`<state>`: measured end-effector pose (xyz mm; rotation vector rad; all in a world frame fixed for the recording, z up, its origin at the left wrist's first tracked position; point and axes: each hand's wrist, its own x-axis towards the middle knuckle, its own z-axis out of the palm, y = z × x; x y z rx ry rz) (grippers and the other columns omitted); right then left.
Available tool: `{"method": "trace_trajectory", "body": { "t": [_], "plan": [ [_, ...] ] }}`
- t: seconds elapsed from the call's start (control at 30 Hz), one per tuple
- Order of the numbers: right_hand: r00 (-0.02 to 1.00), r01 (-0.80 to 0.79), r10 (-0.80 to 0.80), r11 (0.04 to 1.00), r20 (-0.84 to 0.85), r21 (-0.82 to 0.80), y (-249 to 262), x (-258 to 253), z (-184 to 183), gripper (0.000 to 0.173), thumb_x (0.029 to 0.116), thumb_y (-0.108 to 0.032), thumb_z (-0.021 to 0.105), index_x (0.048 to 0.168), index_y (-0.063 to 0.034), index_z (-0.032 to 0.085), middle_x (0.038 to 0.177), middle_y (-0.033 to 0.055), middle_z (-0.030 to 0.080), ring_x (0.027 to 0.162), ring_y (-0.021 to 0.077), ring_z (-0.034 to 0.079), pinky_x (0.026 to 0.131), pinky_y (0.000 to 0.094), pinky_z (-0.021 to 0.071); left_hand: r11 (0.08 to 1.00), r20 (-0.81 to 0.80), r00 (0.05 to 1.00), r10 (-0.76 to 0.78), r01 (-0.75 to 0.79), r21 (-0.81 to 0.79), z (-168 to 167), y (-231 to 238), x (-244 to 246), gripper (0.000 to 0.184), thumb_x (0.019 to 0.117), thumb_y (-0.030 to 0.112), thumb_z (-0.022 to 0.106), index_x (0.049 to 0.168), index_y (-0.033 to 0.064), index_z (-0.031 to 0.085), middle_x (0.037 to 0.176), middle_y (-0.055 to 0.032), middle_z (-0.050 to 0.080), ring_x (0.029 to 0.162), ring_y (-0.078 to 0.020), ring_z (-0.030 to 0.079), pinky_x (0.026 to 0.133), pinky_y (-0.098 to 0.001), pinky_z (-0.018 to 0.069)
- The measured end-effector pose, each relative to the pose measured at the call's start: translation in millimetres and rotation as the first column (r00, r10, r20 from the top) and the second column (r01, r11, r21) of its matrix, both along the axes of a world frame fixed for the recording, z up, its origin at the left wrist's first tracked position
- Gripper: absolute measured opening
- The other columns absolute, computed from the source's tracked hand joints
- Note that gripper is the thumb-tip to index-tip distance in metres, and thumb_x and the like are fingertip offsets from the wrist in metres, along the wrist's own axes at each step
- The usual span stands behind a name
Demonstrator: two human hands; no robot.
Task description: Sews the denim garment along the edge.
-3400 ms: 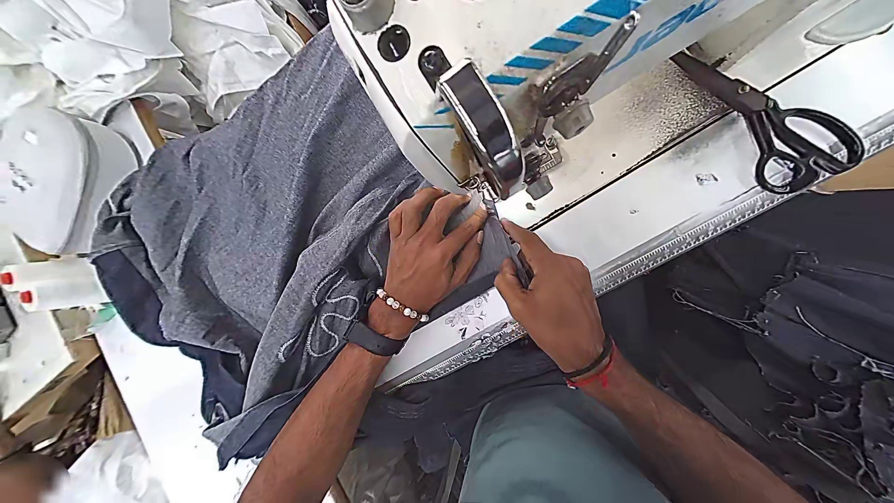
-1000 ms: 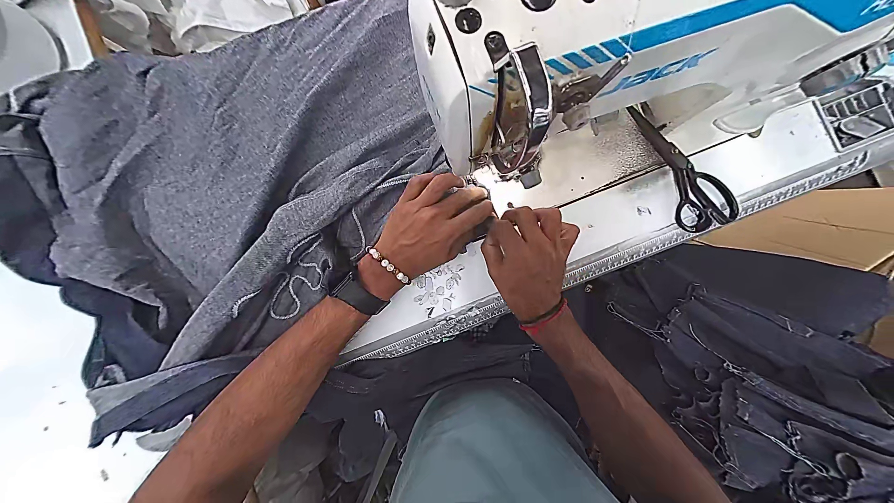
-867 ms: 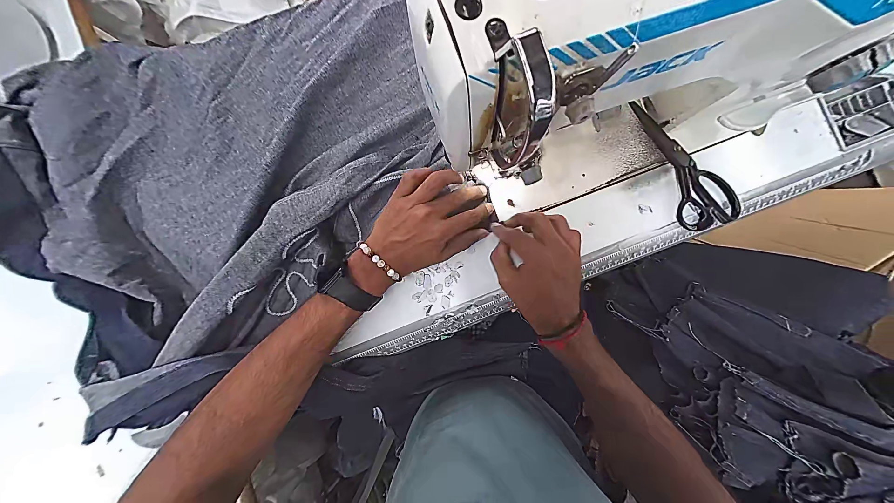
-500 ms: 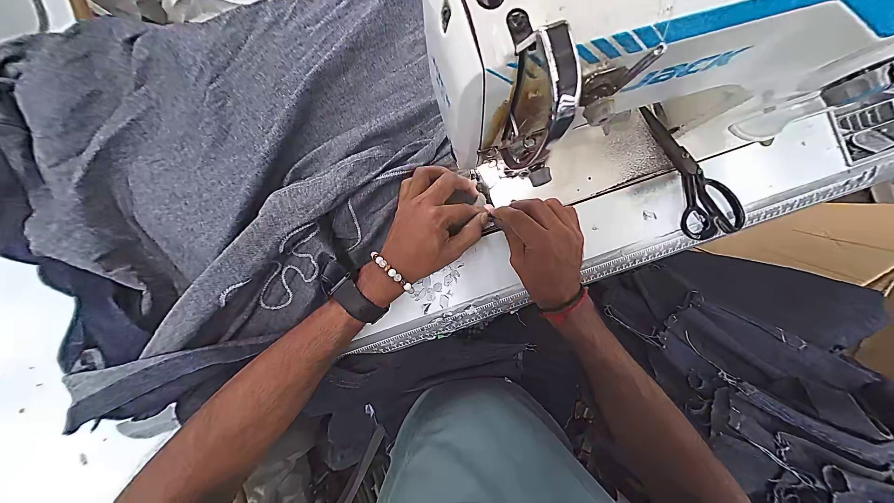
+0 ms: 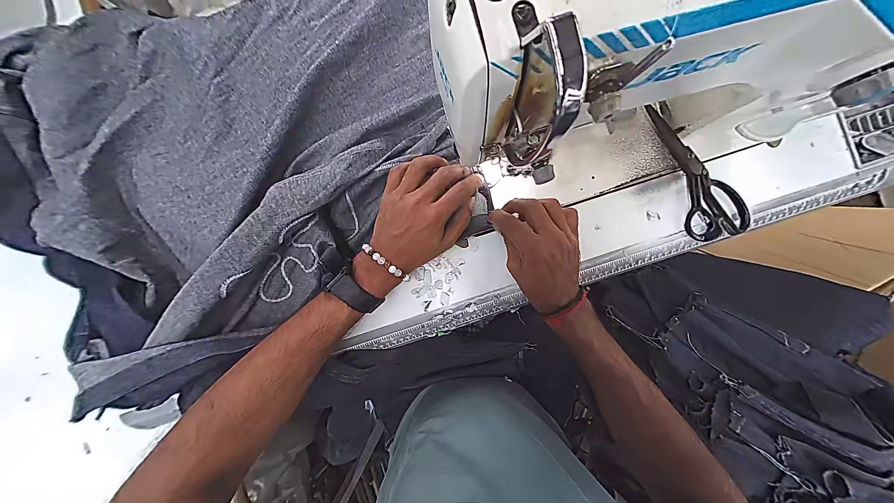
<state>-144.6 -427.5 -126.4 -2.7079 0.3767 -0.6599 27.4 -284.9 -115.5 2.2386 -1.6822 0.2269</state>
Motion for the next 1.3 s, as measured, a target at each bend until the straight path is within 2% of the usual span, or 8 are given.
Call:
{"method": "trace_trajectory", "body": {
  "t": [0.23,0.5,0.67,0.87,0.97,1.07,1.2,1.3],
  "plan": [
    [0.998,-0.014,0.016,1.000,-0.054,0.028,-2.3,0.3,1.5,0.024,0.1024,-0.015,0.057,0.114,-0.0236,0.075,0.128,0.0002,0.069,0.116,0.0233,0.061,0.089,0.0454,0.0451,1.000,0.021,1.000,0.003,-0.003,0.029,-0.4,1.2,-0.3,0.035,0.1049,0.035,0.051,0.132,0.0256,0.071,0.138,-0.0016,0.065,0.134,-0.0287,0.052,0.110,-0.0486,0.0369],
    [0.994,-0.056,0.060,0.997,-0.086,0.049,-7.2,3.2,1.5,0.026,0.1062,-0.016,0.051,0.115,-0.0231,0.075,0.143,-0.0117,0.063,0.126,0.0181,0.057,0.093,0.0465,0.0396,0.990,0.040,0.998,0.058,-0.062,0.124,-0.6,0.8,-2.9,0.041,0.1062,0.041,0.042,0.139,0.0330,0.066,0.145,-0.0002,0.060,0.137,-0.0292,0.048,0.111,-0.0511,0.0330],
    [0.951,-0.257,0.216,0.950,-0.223,-0.178,-19.2,10.2,34.0,0.031,0.1002,-0.004,0.053,0.115,-0.0202,0.074,0.131,-0.0039,0.071,0.120,0.0254,0.062,0.091,0.0512,0.0405,0.999,-0.018,1.000,0.020,-0.020,0.041,2.1,3.7,-1.2,0.035,0.1049,0.033,0.048,0.131,0.0233,0.069,0.139,-0.0003,0.064,0.135,-0.0278,0.051,0.110,-0.0492,0.0364],
    [0.879,-0.422,0.324,0.870,-0.348,-0.255,-27.8,27.2,55.5,0.024,0.1002,-0.003,0.053,0.107,-0.0147,0.072,0.105,0.0063,0.074,0.102,0.0288,0.065,0.090,0.0503,0.0421,1.000,0.015,1.000,-0.014,0.014,0.001,-3.7,3.4,4.1,0.034,0.1040,0.032,0.049,0.130,0.0296,0.071,0.138,0.0015,0.066,0.133,-0.0268,0.053,0.109,-0.0475,0.0370],
    [0.894,-0.393,0.307,0.887,-0.327,-0.242,-29.0,32.6,49.1,0.027,0.0993,0.000,0.053,0.114,-0.0123,0.072,0.109,0.0098,0.074,0.100,0.0314,0.066,0.091,0.0527,0.0432,1.000,0.037,0.999,-0.012,0.013,-0.016,-3.1,1.4,8.4,0.032,0.1040,0.030,0.050,0.126,0.0251,0.073,0.133,-0.0008,0.068,0.131,-0.0286,0.054,0.109,-0.0483,0.0367],
    [0.941,-0.294,0.242,0.931,-0.236,-0.215,-27.1,33.9,35.3,0.032,0.0992,0.001,0.052,0.120,-0.0140,0.072,0.119,0.0047,0.075,0.102,0.0285,0.068,0.088,0.0504,0.0458,0.998,0.054,0.998,-0.035,0.037,-0.043,-2.5,0.9,10.8,0.030,0.1031,0.027,0.052,0.124,0.0212,0.073,0.129,-0.0002,0.070,0.128,-0.0274,0.056,0.109,-0.0465,0.0368],
    [0.983,-0.115,0.083,0.973,-0.164,-0.198,-22.5,29.3,21.5,0.026,0.1045,-0.017,0.053,0.115,-0.0240,0.076,0.120,-0.0036,0.074,0.112,0.0256,0.063,0.086,0.0467,0.0424,0.996,0.017,0.996,-0.087,0.088,-0.022,-3.4,2.7,16.2,0.036,0.1031,0.029,0.050,0.134,0.0301,0.069,0.133,-0.0008,0.067,0.130,-0.0288,0.054,0.110,-0.0486,0.0350],
    [0.975,-0.086,0.047,0.981,-0.215,-0.172,-22.9,23.4,23.7,0.027,0.1052,-0.028,0.053,0.118,-0.0278,0.076,0.119,0.0067,0.067,0.110,0.0322,0.057,0.080,0.0498,0.0408,0.991,0.007,0.991,-0.130,0.131,-0.020,-4.3,4.3,20.4,0.035,0.1028,0.030,0.050,0.131,0.0327,0.071,0.134,-0.0023,0.068,0.129,-0.0305,0.054,0.109,-0.0498,0.0349]
  ]
}}
